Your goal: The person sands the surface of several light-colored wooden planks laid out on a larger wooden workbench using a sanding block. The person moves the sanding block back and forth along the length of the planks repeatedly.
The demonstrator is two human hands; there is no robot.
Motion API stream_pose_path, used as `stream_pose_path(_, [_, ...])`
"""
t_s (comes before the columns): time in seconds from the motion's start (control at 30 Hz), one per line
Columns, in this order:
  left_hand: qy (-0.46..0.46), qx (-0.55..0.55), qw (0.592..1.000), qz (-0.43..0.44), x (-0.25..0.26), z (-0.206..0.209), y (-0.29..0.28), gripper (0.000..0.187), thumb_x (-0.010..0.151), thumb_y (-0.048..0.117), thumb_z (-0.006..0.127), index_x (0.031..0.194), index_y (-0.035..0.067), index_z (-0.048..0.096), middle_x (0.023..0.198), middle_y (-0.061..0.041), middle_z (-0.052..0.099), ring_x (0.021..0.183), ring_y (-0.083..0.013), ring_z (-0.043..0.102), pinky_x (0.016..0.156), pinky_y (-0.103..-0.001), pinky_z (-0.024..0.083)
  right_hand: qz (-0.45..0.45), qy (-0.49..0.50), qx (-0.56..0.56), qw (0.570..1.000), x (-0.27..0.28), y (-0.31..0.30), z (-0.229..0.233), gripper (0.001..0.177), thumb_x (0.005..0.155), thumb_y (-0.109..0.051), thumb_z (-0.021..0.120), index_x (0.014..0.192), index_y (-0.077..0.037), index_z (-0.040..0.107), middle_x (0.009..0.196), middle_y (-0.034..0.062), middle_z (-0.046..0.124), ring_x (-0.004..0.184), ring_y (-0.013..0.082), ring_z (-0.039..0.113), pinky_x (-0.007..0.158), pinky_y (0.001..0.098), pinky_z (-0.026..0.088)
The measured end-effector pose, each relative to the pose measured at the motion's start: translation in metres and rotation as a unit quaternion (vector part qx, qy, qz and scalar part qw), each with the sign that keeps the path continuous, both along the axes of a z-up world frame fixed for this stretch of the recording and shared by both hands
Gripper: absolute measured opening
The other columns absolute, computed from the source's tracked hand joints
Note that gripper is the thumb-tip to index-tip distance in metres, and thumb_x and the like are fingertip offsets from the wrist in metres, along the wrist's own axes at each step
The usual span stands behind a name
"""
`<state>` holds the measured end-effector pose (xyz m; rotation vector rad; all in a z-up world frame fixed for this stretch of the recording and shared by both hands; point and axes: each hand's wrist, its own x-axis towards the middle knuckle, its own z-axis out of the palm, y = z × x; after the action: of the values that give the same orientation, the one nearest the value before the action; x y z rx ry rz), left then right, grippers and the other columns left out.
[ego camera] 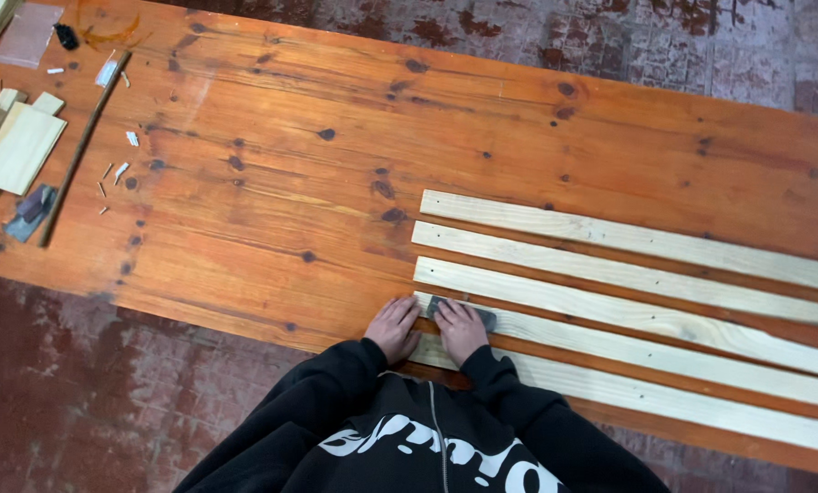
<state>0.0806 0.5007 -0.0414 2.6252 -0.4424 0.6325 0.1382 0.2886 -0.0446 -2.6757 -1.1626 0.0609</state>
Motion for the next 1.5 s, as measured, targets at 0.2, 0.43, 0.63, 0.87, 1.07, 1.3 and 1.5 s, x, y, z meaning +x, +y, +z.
stream_pose_path(0.2, [0.012, 0.016, 1.0, 0.001, 0.002, 0.022, -0.004, 0.054, 0.072, 0.031, 0.073, 0.119, 0.004, 0.069, 0.131, -0.015, 0.064, 0.132, -0.0304, 0.058, 0.118, -0.047, 0.036, -0.015, -0.069, 0.063, 0.996, -0.009, 0.02, 0.008, 0.035, 0.089, -0.019, 0.058, 0.121, -0.01, 0.067, 0.148, 0.0064, 0.058, 0.143, 0.0289, 0.046, 0.115, 0.0519, 0.034])
stream_pose_path(0.43, [0.068, 0.007, 0.997, 0.022, 0.0, 0.013, -0.009, 0.066, 0.069, 0.033, 0.074, 0.128, 0.005, 0.061, 0.136, -0.016, 0.062, 0.136, -0.0301, 0.054, 0.121, -0.047, 0.034, 0.009, -0.05, 0.07, 0.996, -0.01, 0.023, 0.011, 0.04, 0.091, -0.015, 0.057, 0.13, -0.009, 0.063, 0.149, 0.0073, 0.056, 0.145, 0.0282, 0.044, 0.12, 0.0531, 0.03])
stream_pose_path(0.63, [0.099, 0.012, 0.995, 0.026, -0.002, 0.012, -0.012, 0.08, 0.073, 0.034, 0.07, 0.145, 0.005, 0.051, 0.141, -0.016, 0.058, 0.137, -0.0299, 0.053, 0.121, -0.046, 0.032, 0.023, -0.035, 0.021, 0.999, -0.011, 0.02, 0.007, 0.045, 0.094, -0.014, 0.054, 0.139, -0.013, 0.056, 0.156, 0.0052, 0.048, 0.151, 0.0278, 0.035, 0.122, 0.0529, 0.026])
stream_pose_path(0.87, [0.194, -0.046, 0.98, 0.015, -0.003, 0.024, -0.014, 0.086, 0.079, 0.035, 0.07, 0.151, -0.001, 0.041, 0.142, -0.024, 0.054, 0.137, -0.0374, 0.052, 0.121, -0.043, 0.036, 0.048, -0.018, 0.025, 0.998, -0.004, 0.012, 0.009, 0.043, 0.095, -0.016, 0.051, 0.138, -0.016, 0.058, 0.156, 0.0022, 0.048, 0.151, 0.0268, 0.034, 0.123, 0.0527, 0.025])
stream_pose_path(1.07, [0.232, -0.064, 0.97, 0.03, -0.003, 0.026, -0.018, 0.09, 0.078, 0.038, 0.07, 0.153, 0.001, 0.038, 0.145, -0.023, 0.053, 0.138, -0.0354, 0.051, 0.122, -0.039, 0.035, 0.05, -0.025, 0.051, 0.997, 0.003, 0.021, -0.002, 0.043, 0.094, -0.017, 0.051, 0.136, -0.018, 0.061, 0.155, 0.0014, 0.05, 0.151, 0.0293, 0.035, 0.123, 0.0568, 0.021])
stream_pose_path(1.3, [0.196, -0.048, 0.979, 0.029, 0.0, 0.01, -0.016, 0.085, 0.078, 0.037, 0.073, 0.15, 0.002, 0.044, 0.144, -0.021, 0.055, 0.136, -0.0334, 0.053, 0.121, -0.039, 0.037, 0.059, -0.034, 0.059, 0.996, -0.002, 0.018, 0.0, 0.045, 0.097, -0.019, 0.046, 0.14, -0.021, 0.057, 0.154, -0.002, 0.05, 0.15, 0.0262, 0.036, 0.124, 0.0541, 0.02])
stream_pose_path(1.5, [0.163, -0.002, 0.986, 0.045, 0.009, 0.019, -0.024, 0.076, 0.079, 0.038, 0.07, 0.143, 0.003, 0.052, 0.139, -0.017, 0.057, 0.132, -0.0326, 0.057, 0.118, -0.04, 0.041, 0.071, -0.025, 0.053, 0.996, 0.003, -0.009, -0.017, 0.042, 0.097, -0.019, 0.047, 0.137, -0.018, 0.057, 0.155, -0.0025, 0.05, 0.15, 0.0246, 0.037, 0.124, 0.0525, 0.022])
